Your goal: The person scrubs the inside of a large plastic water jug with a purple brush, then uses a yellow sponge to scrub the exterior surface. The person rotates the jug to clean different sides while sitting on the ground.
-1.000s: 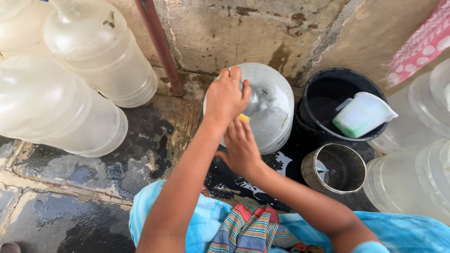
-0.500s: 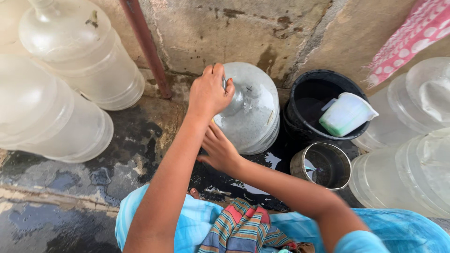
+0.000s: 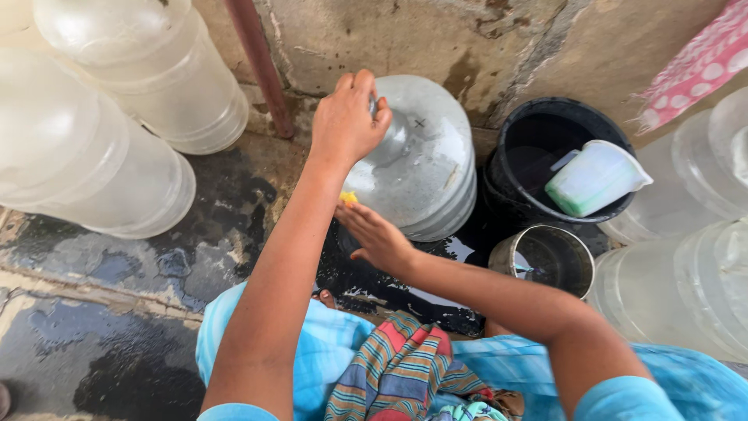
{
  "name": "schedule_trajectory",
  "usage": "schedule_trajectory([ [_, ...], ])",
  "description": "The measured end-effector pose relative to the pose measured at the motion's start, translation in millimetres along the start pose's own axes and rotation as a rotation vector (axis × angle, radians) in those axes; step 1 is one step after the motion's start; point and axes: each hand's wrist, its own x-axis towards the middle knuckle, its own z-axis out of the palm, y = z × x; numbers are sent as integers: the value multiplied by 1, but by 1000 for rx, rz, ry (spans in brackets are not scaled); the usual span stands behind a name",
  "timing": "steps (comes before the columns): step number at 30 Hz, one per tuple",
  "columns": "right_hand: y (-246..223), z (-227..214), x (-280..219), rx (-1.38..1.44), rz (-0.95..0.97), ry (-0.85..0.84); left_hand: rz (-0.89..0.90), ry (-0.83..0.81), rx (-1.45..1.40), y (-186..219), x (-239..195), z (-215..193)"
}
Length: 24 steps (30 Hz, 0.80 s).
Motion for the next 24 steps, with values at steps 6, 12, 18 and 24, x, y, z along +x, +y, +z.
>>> schedule_trajectory([
  [6, 24, 21, -85, -60, -20, 71, 22, -40, -12, -12, 4, 0],
  [12, 68, 28, -90, 313, 47, 314, -13, 26, 22, -23, 5, 4],
  [18, 58, -6, 17, 680, 263, 355, -41, 58, 17, -7, 5, 10],
  [24, 64, -11, 7, 655, 289, 426, -50, -12, 8, -14, 4, -5],
])
